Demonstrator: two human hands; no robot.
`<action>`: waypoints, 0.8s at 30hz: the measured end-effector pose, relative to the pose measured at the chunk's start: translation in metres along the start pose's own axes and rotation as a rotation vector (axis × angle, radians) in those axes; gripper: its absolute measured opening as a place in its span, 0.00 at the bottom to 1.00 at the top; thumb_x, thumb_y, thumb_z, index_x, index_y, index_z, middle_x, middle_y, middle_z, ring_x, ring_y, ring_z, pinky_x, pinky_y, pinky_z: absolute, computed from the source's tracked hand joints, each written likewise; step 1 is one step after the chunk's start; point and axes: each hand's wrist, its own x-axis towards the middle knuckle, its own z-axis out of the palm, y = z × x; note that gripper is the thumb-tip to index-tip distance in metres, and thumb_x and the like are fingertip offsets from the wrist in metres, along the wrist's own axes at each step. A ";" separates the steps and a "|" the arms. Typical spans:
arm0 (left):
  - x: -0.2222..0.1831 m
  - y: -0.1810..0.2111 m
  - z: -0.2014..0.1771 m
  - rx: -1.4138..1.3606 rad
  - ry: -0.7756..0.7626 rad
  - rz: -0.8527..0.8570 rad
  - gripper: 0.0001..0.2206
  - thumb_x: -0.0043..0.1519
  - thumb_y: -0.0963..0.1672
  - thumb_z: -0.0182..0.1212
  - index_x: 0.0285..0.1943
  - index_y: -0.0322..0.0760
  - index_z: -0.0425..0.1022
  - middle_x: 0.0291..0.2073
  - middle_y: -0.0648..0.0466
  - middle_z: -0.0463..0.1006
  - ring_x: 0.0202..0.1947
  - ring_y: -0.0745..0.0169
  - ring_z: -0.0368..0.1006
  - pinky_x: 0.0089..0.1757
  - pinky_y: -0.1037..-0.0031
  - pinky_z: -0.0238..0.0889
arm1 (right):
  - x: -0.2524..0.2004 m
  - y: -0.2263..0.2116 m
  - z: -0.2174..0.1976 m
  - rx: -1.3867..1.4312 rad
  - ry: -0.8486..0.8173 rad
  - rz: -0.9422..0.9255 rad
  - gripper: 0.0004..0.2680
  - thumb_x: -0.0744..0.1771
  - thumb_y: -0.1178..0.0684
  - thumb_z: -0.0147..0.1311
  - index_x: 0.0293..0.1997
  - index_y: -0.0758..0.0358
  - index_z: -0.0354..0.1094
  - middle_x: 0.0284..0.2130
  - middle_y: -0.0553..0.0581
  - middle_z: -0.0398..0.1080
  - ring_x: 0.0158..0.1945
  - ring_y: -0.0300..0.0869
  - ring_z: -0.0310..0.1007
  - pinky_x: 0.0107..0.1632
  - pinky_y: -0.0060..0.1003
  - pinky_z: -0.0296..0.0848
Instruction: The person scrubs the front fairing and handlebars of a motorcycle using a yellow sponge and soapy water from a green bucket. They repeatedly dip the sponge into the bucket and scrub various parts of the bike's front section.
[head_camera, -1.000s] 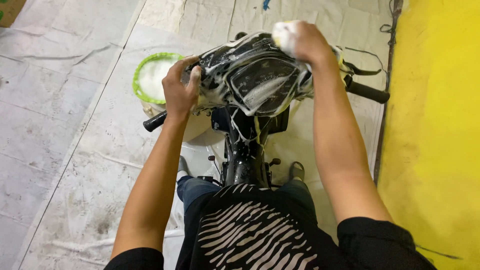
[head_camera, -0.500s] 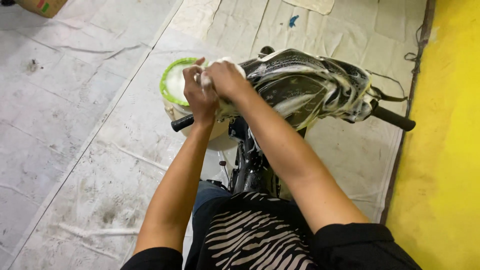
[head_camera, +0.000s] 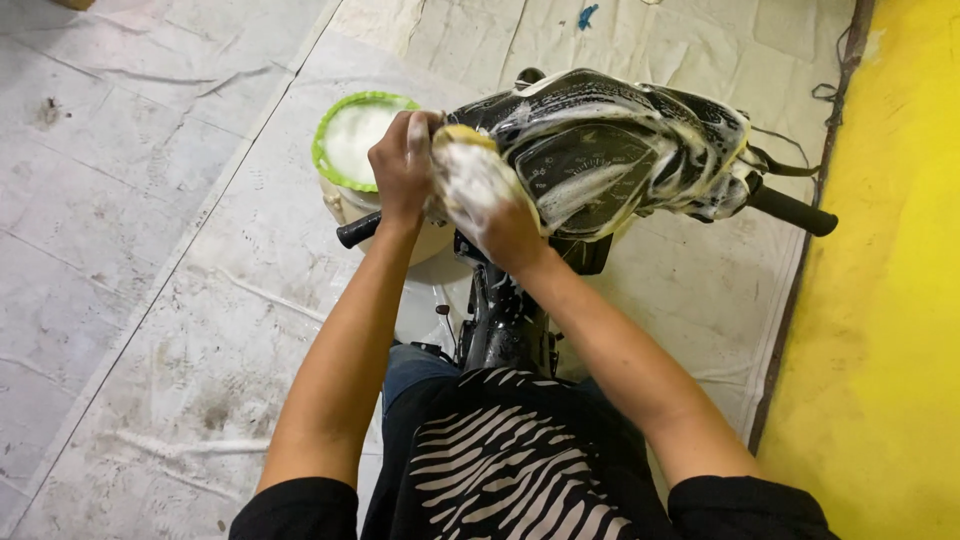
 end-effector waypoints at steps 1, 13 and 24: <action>0.000 0.008 0.000 0.001 -0.003 0.000 0.23 0.71 0.54 0.41 0.40 0.38 0.78 0.32 0.43 0.82 0.34 0.42 0.80 0.39 0.55 0.72 | -0.026 0.010 0.021 0.000 0.001 0.003 0.03 0.67 0.56 0.61 0.39 0.64 0.74 0.43 0.63 0.75 0.55 0.56 0.74 0.59 0.58 0.72; 0.009 0.035 -0.003 0.056 0.028 0.087 0.17 0.67 0.47 0.49 0.40 0.33 0.82 0.36 0.50 0.87 0.18 0.71 0.64 0.24 0.80 0.57 | -0.050 -0.070 0.040 0.455 0.401 0.471 0.03 0.65 0.61 0.57 0.32 0.63 0.67 0.41 0.60 0.74 0.47 0.48 0.74 0.57 0.41 0.75; 0.006 0.021 0.001 0.096 0.021 0.069 0.17 0.68 0.48 0.48 0.42 0.33 0.81 0.31 0.50 0.85 0.16 0.72 0.60 0.21 0.79 0.57 | -0.019 -0.090 0.053 0.657 0.384 1.005 0.16 0.64 0.37 0.55 0.36 0.62 0.62 0.27 0.49 0.60 0.24 0.36 0.56 0.26 0.31 0.62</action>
